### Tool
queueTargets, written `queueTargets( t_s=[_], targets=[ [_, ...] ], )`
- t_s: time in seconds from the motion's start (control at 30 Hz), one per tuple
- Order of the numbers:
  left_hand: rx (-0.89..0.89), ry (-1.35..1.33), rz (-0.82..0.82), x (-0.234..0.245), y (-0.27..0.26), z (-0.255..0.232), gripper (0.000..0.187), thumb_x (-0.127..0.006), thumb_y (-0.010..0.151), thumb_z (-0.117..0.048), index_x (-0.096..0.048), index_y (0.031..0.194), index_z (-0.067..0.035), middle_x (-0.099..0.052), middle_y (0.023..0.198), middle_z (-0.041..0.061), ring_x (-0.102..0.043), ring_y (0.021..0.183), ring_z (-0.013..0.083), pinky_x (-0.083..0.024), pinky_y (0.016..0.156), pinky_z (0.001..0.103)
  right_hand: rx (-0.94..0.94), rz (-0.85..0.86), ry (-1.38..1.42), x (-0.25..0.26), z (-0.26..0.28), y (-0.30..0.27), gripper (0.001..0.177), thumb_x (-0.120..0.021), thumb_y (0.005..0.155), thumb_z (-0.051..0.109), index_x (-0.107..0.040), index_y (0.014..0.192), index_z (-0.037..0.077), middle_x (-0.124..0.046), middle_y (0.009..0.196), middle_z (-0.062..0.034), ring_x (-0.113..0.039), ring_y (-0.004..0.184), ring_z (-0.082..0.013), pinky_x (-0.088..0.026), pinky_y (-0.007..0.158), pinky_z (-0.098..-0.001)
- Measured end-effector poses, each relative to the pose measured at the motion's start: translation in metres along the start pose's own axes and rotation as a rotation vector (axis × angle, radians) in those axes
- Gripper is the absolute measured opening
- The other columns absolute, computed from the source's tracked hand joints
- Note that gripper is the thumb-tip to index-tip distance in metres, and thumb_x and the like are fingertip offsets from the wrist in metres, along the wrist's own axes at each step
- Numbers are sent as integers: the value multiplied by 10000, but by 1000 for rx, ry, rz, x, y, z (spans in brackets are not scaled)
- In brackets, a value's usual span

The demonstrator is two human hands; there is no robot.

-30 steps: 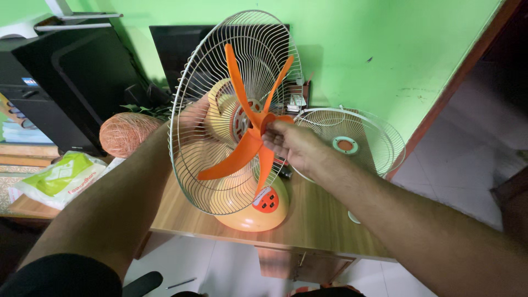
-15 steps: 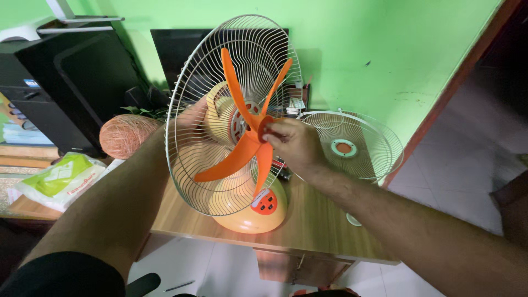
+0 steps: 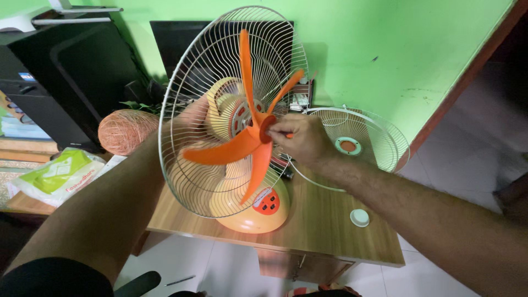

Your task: The person attaches an orange fan blade to the motor hub of a table fan and secures it with a white plastic nut. The person then places the front wire cage over the blade and aligns it with the fan base.

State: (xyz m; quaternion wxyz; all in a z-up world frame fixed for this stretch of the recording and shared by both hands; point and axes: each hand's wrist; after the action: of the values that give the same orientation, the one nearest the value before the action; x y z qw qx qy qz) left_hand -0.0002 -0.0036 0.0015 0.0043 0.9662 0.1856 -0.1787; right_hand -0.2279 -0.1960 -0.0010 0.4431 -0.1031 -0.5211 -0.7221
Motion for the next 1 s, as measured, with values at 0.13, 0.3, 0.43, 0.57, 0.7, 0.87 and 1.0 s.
queueTargets(
  t_s=[0.13,0.3,0.43,0.57,0.7,0.87,1.0],
  targets=[
    [-3,14,-20,14,12,4,593,-452,1014,-530,-566,1352,-56,-681,1263,163,-713,1088,268,-619,905,502,-233,-48,147,-12,0,-2,127,-790,868,109,-796,958,20,-786,845,-55,-744,725,-101,-612,665,-261],
    [4,28,-51,27,19,10,570,-484,1020,-503,-571,1335,-36,-682,1249,173,-715,1078,276,-619,910,505,-435,-51,466,-23,-14,-2,116,-778,886,85,-791,950,-10,-782,835,-66,-730,742,-111,-621,707,-263],
    [9,6,-80,24,18,11,552,-509,1025,-481,-575,1322,-21,-683,1238,182,-716,1070,282,-620,914,508,-581,-47,698,-29,-26,2,118,-772,876,71,-757,940,-26,-771,872,-87,-745,754,-135,-648,736,-270],
    [43,-90,-91,12,20,7,566,-523,1012,-495,-593,1301,-13,-695,1215,186,-726,1037,279,-632,881,492,-688,-42,754,-30,-29,3,110,-761,881,60,-748,938,-33,-770,878,-111,-736,748,-150,-633,730,-275],
    [62,-41,-162,5,20,3,609,-514,991,-550,-610,1270,-18,-704,1169,182,-736,993,269,-641,837,491,-776,-62,751,-30,-24,6,116,-743,892,70,-734,942,-34,-767,884,-95,-746,761,-145,-637,727,-275],
    [43,6,-214,14,19,8,610,-517,982,-564,-618,1257,-28,-703,1159,170,-731,992,264,-637,835,502,-876,-102,795,-34,-17,7,119,-741,900,80,-704,960,-15,-757,869,-94,-699,719,-127,-566,670,-271],
    [28,-143,-31,27,21,10,589,-547,1001,-506,-595,1323,-15,-671,1250,192,-698,1089,292,-592,919,522,-984,-130,978,-38,-18,10,111,-724,904,103,-707,960,8,-735,858,-57,-690,720,-118,-600,706,-265]
  ],
)
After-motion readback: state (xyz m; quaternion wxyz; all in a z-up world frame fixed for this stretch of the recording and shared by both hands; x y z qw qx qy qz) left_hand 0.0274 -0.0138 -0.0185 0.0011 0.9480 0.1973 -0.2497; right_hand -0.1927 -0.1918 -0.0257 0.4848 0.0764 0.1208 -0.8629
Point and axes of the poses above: each hand's wrist, its own y-axis towards the middle knuckle, its own x-axis out of the back of the hand, z = x × y
